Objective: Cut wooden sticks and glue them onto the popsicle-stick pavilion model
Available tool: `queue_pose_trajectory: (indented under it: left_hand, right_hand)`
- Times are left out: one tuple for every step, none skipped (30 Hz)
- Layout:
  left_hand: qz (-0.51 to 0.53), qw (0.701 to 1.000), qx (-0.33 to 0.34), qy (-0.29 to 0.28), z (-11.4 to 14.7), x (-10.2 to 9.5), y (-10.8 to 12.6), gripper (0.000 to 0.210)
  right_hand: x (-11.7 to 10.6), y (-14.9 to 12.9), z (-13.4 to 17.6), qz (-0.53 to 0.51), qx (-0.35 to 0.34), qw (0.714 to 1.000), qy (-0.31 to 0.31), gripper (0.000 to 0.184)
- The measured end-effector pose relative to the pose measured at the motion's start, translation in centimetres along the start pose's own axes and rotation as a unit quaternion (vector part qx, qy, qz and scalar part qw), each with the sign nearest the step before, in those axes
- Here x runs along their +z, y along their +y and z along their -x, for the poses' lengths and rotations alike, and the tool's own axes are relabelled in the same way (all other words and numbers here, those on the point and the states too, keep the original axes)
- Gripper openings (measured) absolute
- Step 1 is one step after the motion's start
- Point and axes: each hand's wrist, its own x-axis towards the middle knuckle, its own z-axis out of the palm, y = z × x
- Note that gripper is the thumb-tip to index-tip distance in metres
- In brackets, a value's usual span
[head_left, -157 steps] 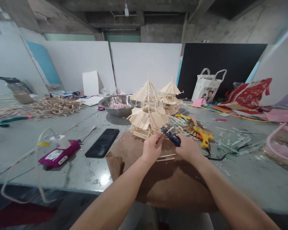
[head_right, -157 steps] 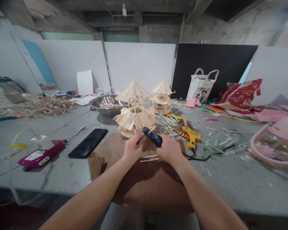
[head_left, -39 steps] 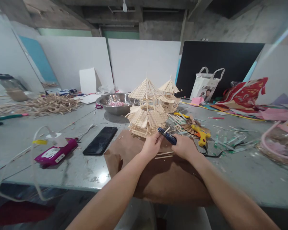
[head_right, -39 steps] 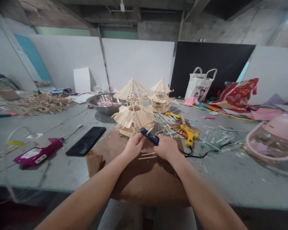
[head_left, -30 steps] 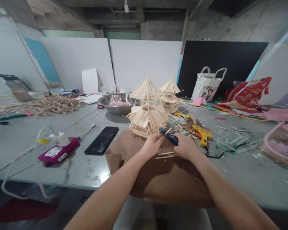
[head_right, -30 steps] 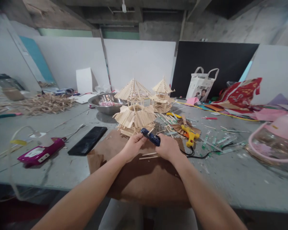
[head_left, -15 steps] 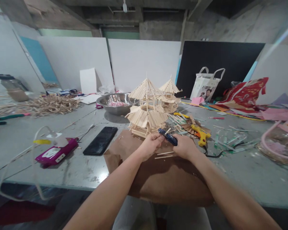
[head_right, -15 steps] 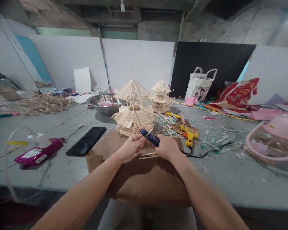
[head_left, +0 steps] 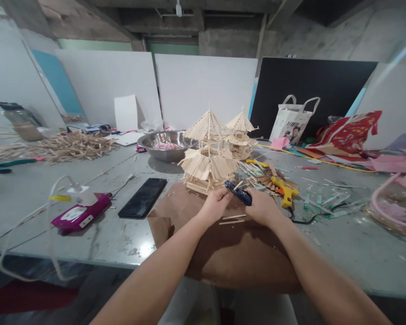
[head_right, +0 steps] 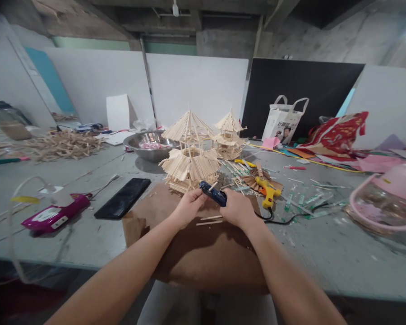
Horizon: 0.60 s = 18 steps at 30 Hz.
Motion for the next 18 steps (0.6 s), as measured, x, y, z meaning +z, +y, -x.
queue_pose_trajectory:
  left_hand:
    - [0.037,0.999,-0.024,-0.011,0.1,0.0,0.0,0.032]
    - [0.076,0.996,-0.048,-0.023,0.1,0.1,0.1,0.034]
    - [0.116,0.99,-0.072,-0.035,0.2,0.1,0.2,0.034]
    - [0.153,0.983,-0.094,-0.047,0.3,0.1,0.3,0.034]
    - [0.186,0.974,-0.114,-0.06,0.4,0.1,0.4,0.034]
    - [0.214,0.965,-0.131,-0.075,0.5,0.1,0.5,0.033]
    - [0.238,0.956,-0.144,-0.091,0.6,0.0,0.7,0.032]
    - [0.257,0.949,-0.152,-0.103,0.6,-0.1,0.8,0.031]
    - [0.27,0.944,-0.157,-0.11,0.6,-0.2,0.9,0.03]
    - [0.278,0.941,-0.157,-0.111,0.6,-0.3,0.9,0.029]
    - [0.28,0.942,-0.155,-0.106,0.6,-0.4,1.0,0.029]
    - [0.275,0.944,-0.151,-0.099,0.5,-0.5,1.0,0.029]
    - [0.266,0.949,-0.146,-0.09,0.4,-0.5,1.0,0.028]
    - [0.251,0.954,-0.14,-0.081,0.4,-0.4,0.9,0.028]
    - [0.232,0.961,-0.134,-0.072,0.3,-0.4,0.8,0.029]
    - [0.206,0.968,-0.128,-0.061,0.3,-0.3,0.7,0.029]
    - [0.172,0.977,-0.12,-0.048,0.2,-0.2,0.6,0.03]
    - [0.128,0.985,-0.107,-0.034,0.1,-0.1,0.4,0.03]
  right_hand:
    - [0.0,0.1,0.0,-0.015,-0.009,1.0,0.003,0.026]
    - [0.0,0.3,-0.1,-0.031,-0.02,0.999,0.005,0.027]
    - [0.1,0.4,-0.1,-0.049,-0.032,0.998,0.008,0.028]
    - [0.1,0.6,-0.1,-0.068,-0.045,0.997,0.011,0.03]
    - [0.1,0.7,-0.2,-0.086,-0.058,0.995,0.012,0.032]
    - [0.1,0.8,-0.2,-0.102,-0.069,0.992,0.012,0.034]
    - [0.1,0.9,-0.3,-0.115,-0.079,0.99,0.011,0.037]
    - [0.1,1.0,-0.3,-0.124,-0.087,0.988,0.009,0.039]
    - [0.1,1.1,-0.4,-0.127,-0.091,0.988,0.007,0.041]
    - [0.1,1.2,-0.5,-0.123,-0.092,0.988,0.004,0.042]
    - [0.1,1.4,-0.5,-0.114,-0.089,0.989,0.001,0.042]
    - [0.0,1.6,-0.6,-0.102,-0.083,0.991,-0.001,0.041]
    - [0.0,1.8,-0.6,-0.086,-0.074,0.993,-0.003,0.04]
    - [0.0,2.0,-0.7,-0.068,-0.065,0.996,-0.004,0.038]
    - [-0.1,2.3,-0.8,-0.047,-0.056,0.997,-0.005,0.038]
    - [-0.1,2.5,-0.8,-0.025,-0.046,0.999,-0.007,0.038]
    - [-0.1,2.7,-0.9,-0.001,-0.039,0.999,-0.01,0.04]
    - [-0.1,2.8,-1.0,0.022,-0.034,0.999,-0.017,0.042]
